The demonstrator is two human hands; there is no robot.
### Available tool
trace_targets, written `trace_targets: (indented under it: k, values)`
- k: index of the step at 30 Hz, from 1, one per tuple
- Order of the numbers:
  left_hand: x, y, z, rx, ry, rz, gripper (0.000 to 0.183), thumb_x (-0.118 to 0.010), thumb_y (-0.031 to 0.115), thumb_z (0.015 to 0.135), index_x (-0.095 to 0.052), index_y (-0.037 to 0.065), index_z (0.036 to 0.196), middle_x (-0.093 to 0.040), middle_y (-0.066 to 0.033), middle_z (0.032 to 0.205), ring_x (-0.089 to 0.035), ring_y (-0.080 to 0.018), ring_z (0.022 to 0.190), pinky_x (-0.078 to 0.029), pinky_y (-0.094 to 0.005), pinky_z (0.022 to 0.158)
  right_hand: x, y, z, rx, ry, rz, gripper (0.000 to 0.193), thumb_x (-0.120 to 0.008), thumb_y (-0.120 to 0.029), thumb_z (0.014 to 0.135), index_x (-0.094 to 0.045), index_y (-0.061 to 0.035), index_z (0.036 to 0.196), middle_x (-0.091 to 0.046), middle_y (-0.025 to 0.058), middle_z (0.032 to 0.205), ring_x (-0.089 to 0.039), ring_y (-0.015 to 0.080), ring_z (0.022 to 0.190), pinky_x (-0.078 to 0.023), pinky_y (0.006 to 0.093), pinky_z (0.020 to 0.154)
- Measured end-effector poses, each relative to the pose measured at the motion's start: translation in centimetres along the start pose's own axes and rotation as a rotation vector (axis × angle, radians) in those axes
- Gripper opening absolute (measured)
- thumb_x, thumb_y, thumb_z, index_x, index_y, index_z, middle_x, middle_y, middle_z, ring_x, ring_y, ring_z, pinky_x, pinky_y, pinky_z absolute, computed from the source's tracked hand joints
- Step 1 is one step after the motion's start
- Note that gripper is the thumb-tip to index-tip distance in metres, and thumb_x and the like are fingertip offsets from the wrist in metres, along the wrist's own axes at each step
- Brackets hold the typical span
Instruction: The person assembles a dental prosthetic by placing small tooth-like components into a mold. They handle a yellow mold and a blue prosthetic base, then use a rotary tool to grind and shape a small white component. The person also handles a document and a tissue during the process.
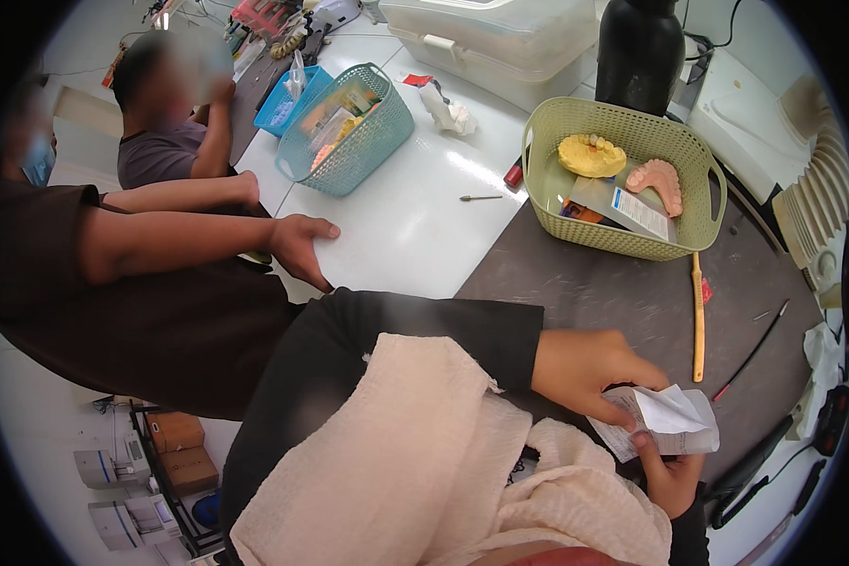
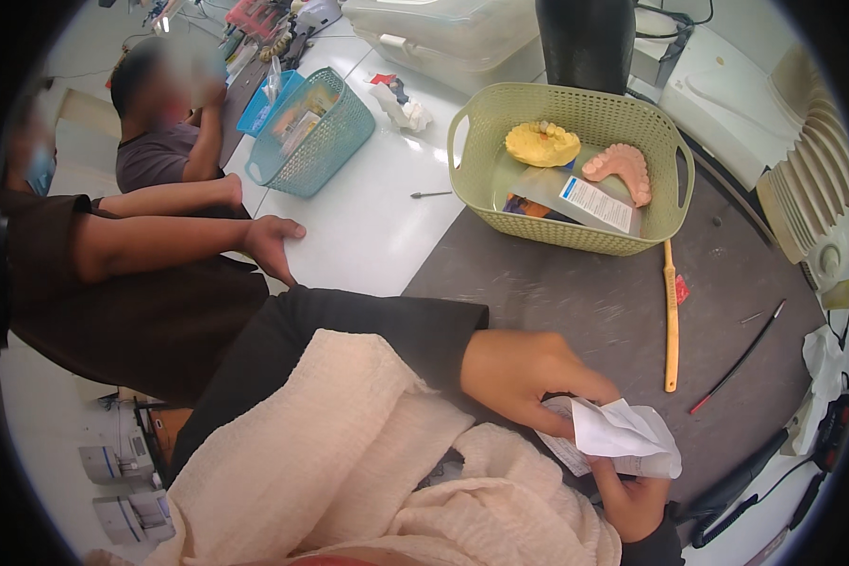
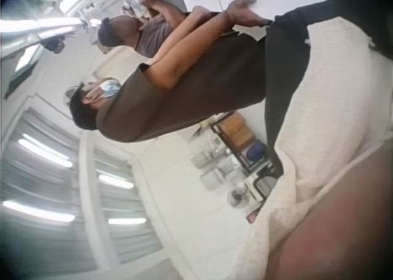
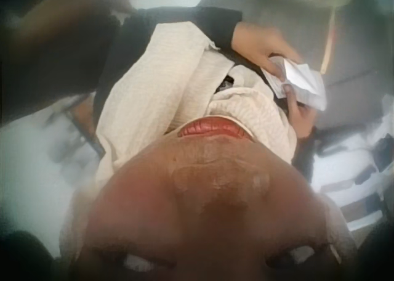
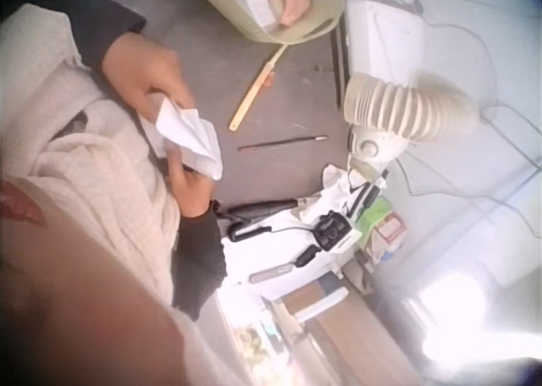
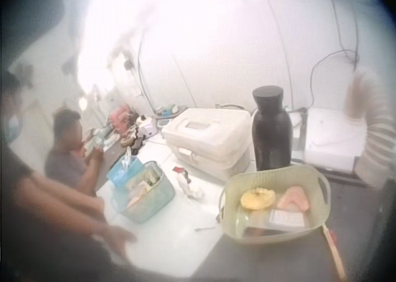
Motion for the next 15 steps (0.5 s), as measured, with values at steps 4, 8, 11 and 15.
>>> trace_targets:
  k: [4, 8, 11, 15]
  values:
    - [-0.15, -0.46, -0.01, 0.02, -0.044, -0.018, 0.031, -0.068, 0.008, 0.08, -0.061, 0.001, 0.11, -0.067, -0.0167, 0.089, -0.065, -0.0313, 0.077, -0.05, -0.0356, 0.065, 0.44, 0.38, -0.15, 0.059, 0.034, -0.071, 0.03, -0.073, 0.0, 0.076, -0.064, 0.0054, 0.103, -0.065, 0.0125, 0.1, -0.063, 0.0207, 0.091, -0.048, 0.0322, 0.08]
    - [-0.04, -0.56, -0.05, 0.005, 0.006, -0.012, 0.026, -0.069, 0.013, 0.081, -0.064, 0.003, 0.104, -0.066, -0.0158, 0.083, -0.064, -0.0309, 0.07, -0.048, -0.0357, 0.062, 0.27, 0.01, -0.25, 0.066, 0.041, -0.082, 0.033, -0.075, -0.002, 0.074, -0.065, 0.0049, 0.104, -0.066, 0.0123, 0.099, -0.064, 0.0205, 0.09, -0.049, 0.0322, 0.079]
    - [-0.02, -0.43, -0.05, -0.021, 0.013, -0.025, 0.025, -0.069, 0.011, 0.081, -0.063, 0.002, 0.104, -0.066, -0.0161, 0.084, -0.064, -0.0315, 0.073, -0.049, -0.0363, 0.064, 0.04, -0.08, -0.3, 0.051, -0.008, -0.077, 0.036, -0.076, -0.003, 0.072, -0.065, 0.0045, 0.105, -0.067, 0.0122, 0.101, -0.065, 0.0201, 0.09, -0.05, 0.0325, 0.078]
    - [0.0, -0.53, -0.09, -0.03, -0.028, 0.016, 0.028, -0.068, 0.008, 0.081, -0.062, 0.002, 0.108, -0.066, -0.016, 0.09, -0.065, -0.0315, 0.08, -0.051, -0.0369, 0.068, -0.24, -0.17, -0.29, 0.011, -0.039, -0.071, 0.034, -0.075, -0.005, 0.073, -0.066, 0.0037, 0.105, -0.067, 0.0127, 0.1, -0.066, 0.021, 0.091, -0.051, 0.0329, 0.079]
Point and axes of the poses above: each hand's wrist, its own z-axis towards the middle knuckle, its own x-axis out of the back of the hand, y = z × x, the point moved 6 cm from there along z, towards the middle knuckle
